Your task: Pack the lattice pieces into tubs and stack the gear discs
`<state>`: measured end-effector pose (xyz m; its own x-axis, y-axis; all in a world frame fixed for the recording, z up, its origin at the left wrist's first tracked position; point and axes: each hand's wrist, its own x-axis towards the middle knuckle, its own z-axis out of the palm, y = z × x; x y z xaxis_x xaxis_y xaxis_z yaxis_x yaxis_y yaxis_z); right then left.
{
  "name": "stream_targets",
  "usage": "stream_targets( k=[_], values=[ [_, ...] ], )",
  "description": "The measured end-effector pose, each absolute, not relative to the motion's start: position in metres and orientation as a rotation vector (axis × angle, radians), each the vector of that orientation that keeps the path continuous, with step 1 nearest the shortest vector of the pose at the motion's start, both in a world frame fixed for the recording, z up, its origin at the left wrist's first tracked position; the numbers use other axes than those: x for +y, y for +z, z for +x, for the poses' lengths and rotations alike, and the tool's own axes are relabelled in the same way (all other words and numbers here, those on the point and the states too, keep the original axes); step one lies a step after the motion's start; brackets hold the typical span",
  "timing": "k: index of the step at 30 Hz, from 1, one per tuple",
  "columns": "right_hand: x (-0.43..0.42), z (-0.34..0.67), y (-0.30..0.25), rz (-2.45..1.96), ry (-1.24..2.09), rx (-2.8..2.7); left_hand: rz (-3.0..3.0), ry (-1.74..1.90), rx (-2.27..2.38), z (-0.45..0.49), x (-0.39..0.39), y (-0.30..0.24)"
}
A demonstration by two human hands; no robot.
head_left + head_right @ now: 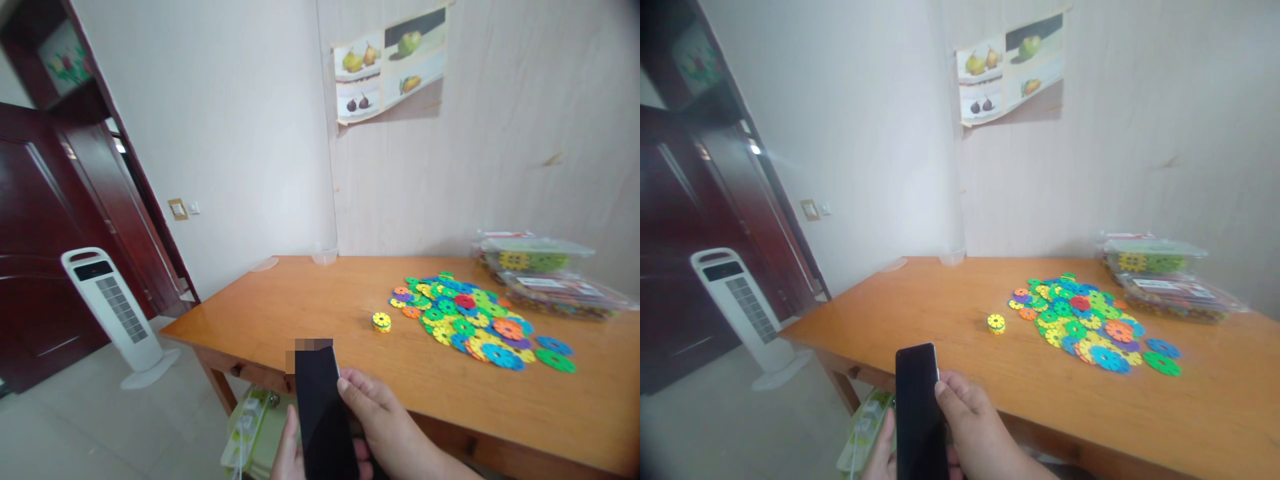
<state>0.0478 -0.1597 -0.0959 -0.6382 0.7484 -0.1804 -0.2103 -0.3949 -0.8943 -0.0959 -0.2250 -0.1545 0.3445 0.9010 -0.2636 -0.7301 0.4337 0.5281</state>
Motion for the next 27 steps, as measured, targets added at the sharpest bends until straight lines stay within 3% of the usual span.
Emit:
stream_targets(
  k=[11,27],
  values=[
    [-0.153,0.056,-0.105,-0.552,2.273,-1.07,0.387,1.176,0.459,-0.08,-0.215,-0.168],
    [-0.149,0.058,-0.113,-0.563,2.224,-1.068,0.367,1.191,0.477,-0.077,-0.213,-0.161]
  ],
)
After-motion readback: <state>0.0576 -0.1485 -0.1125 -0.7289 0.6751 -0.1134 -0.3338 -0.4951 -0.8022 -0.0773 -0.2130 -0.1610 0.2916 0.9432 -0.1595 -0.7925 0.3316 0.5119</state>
